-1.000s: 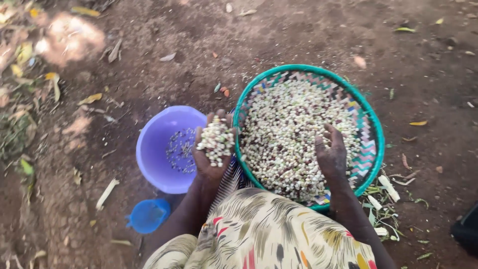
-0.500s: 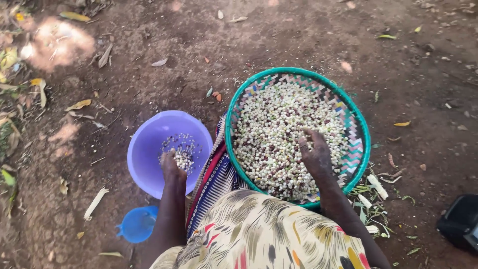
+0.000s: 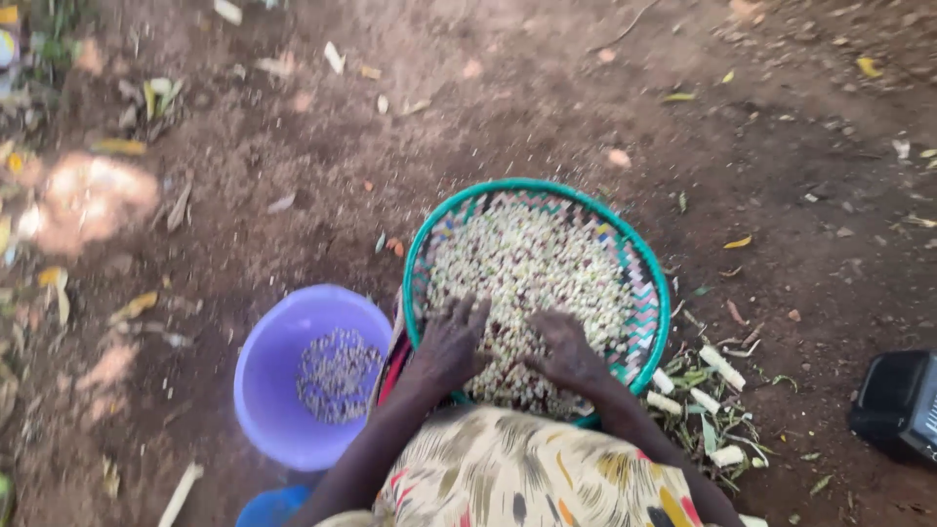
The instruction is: Winnowing and manually sorting seeds in a woven basket to remove debris and impurities.
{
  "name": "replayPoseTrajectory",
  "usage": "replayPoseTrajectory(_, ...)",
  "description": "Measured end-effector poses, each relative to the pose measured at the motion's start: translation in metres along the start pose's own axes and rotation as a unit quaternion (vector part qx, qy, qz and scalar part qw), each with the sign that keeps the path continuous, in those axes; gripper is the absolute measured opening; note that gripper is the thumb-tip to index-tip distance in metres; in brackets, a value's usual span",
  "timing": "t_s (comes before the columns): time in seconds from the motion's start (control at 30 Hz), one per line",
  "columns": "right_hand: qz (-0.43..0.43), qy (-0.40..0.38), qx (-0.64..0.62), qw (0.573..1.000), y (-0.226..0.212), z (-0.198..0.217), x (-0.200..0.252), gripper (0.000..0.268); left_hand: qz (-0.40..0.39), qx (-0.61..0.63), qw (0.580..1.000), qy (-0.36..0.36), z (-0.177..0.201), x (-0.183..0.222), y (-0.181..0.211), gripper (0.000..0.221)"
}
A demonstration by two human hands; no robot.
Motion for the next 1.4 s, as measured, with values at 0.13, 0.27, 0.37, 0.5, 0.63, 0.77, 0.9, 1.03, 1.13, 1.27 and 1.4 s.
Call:
replayPoseTrajectory(0.13,0.016,-0.072,0.042,0.996,0.015,-0.003,0.009,0.089,0.022,0.004,0.988,-0.155,-0.021,-0.014,0.006,0.099)
replayPoseTrajectory(0.27,-0.043,-0.12,0.008,0.992,0.022,-0.003,0.009,0.089,0.038,0.015,0.978,-0.203,-0.034,-0.01,-0.002,0.092)
replayPoseTrajectory(0.37,-0.053,-0.119,-0.03,0.991,0.031,-0.002,0.003,0.094,0.036,-0.01,0.973,-0.228,-0.051,-0.02,-0.016,0.099)
replayPoseTrajectory(0.5,-0.001,-0.082,-0.061,0.995,0.031,0.006,-0.009,0.088,-0.004,-0.023,0.972,-0.232,-0.126,-0.026,-0.075,0.1)
replayPoseTrajectory(0.63,0.007,-0.11,-0.064,0.992,0.037,0.012,-0.018,0.079,0.031,-0.074,0.974,-0.214,-0.18,-0.033,-0.106,0.09)
replayPoseTrajectory(0.77,-0.01,-0.114,-0.098,0.989,0.037,0.018,-0.022,0.066,0.038,-0.131,0.979,-0.149,-0.202,-0.03,-0.119,0.069)
replayPoseTrajectory(0.9,-0.023,-0.12,-0.132,0.984,0.035,0.026,-0.025,0.07,-0.017,-0.068,0.994,-0.089,-0.195,-0.027,-0.126,0.101)
replayPoseTrajectory(1.03,-0.044,-0.138,-0.122,0.982,0.034,0.031,-0.027,0.064,0.006,-0.066,0.99,-0.122,-0.195,-0.028,-0.127,0.094)
replayPoseTrajectory(1.13,-0.035,-0.126,-0.13,0.983,0.04,0.026,-0.028,0.063,-0.038,-0.071,0.995,-0.054,-0.2,-0.028,-0.132,0.097)
replayPoseTrajectory(1.27,-0.024,-0.122,-0.13,0.984,0.048,0.017,-0.03,0.056,-0.011,-0.053,0.987,-0.152,-0.188,-0.026,-0.127,0.098)
replayPoseTrajectory(1.4,-0.018,-0.112,-0.126,0.985,0.043,0.018,-0.029,0.066,-0.025,-0.026,0.99,-0.133,-0.167,-0.027,-0.119,0.096)
Point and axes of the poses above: each hand's wrist, its own x-axis away from the middle knuckle, its own z-axis out of the back of the hand, y = z × x, the point moved 1 cm from there along -x, towards the middle knuckle, and after that the axes turned 2 degrees about -z, right-handed, at the moved point
